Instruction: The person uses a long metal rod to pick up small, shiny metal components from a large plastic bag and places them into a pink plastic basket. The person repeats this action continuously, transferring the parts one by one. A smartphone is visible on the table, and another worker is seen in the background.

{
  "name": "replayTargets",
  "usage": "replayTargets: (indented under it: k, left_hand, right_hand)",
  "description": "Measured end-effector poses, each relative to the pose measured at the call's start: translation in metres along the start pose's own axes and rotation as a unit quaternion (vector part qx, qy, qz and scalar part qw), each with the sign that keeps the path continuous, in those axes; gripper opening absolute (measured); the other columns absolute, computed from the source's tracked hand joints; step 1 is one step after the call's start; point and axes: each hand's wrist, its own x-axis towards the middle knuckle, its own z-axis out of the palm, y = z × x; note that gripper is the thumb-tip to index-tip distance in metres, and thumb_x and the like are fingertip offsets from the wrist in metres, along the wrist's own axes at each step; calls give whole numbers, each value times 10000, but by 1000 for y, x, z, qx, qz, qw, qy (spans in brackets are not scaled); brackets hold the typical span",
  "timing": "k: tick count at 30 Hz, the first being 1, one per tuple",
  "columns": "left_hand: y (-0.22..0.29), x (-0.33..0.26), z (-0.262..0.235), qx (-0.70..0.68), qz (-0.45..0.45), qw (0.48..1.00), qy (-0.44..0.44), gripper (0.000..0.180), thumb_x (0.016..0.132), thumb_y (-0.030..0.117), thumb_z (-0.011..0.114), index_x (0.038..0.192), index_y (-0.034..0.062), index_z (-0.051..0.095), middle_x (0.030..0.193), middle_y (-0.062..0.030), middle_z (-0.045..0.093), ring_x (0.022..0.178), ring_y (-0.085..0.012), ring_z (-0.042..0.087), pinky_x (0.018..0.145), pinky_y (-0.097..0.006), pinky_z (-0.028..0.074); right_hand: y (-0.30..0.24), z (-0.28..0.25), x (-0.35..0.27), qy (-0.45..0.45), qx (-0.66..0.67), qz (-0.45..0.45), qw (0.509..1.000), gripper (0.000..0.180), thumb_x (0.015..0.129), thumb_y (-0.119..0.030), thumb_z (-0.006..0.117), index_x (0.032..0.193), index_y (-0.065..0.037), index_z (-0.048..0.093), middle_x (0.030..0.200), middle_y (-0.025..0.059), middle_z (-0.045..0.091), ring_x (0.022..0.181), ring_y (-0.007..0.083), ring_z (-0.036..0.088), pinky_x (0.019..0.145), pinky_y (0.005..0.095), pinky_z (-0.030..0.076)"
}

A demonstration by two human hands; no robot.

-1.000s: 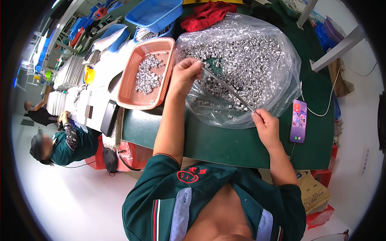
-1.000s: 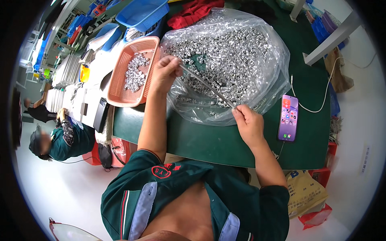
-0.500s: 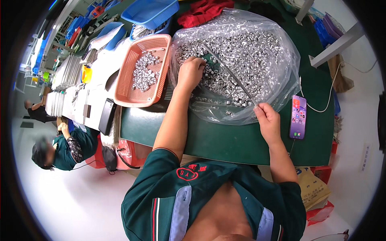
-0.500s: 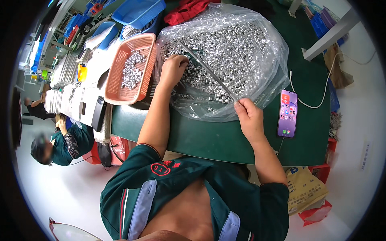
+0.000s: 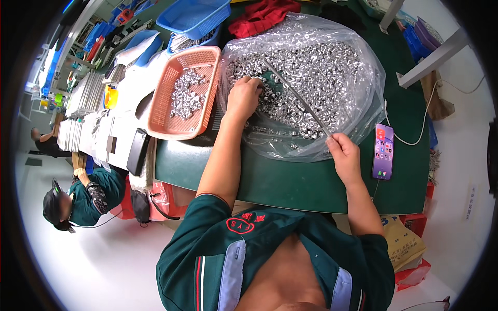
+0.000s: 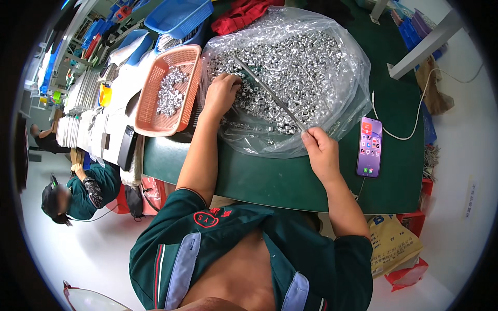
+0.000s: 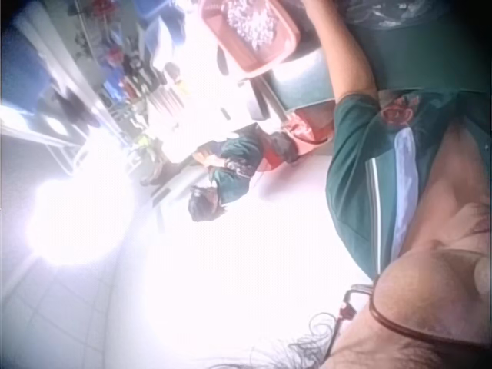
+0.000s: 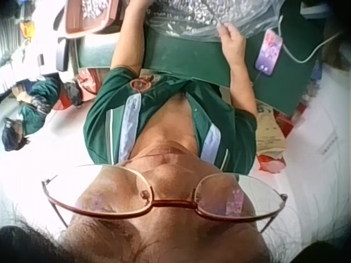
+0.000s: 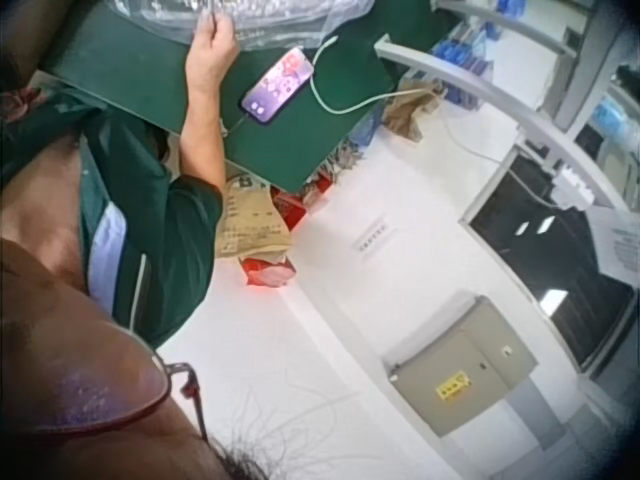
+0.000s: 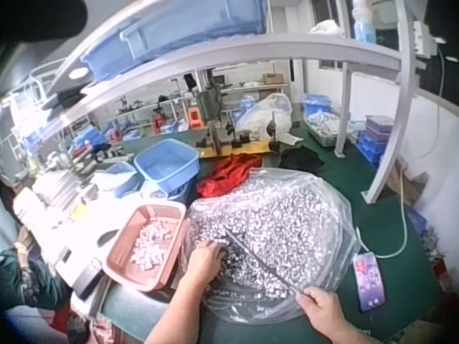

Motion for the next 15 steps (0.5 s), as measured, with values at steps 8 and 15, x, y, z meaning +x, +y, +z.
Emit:
replayTargets:
  k: [8,15]
  left_hand:
    - [-6,-3,-3,-40,6,999,-7,153,787,71,625,929,73,683,912,-138,623,875,-338,600,781,-397,470]
    - [-3,2,-5,-73,-32,996,45,139,809,79,634,936,38,677,879,-124,635,846,-296,616,761,-354,475]
  right_hand:
    - [1,-1,-1,-2,-5,-8,1000,168,891,-137,606,841,18,564,592,-6,464,576,39,392,506,231,345]
    - [1,0,1,-8,-10,-10,1000,170,886,-135,610,826,17,563,568,-1,454,557,42,388,493,237,342]
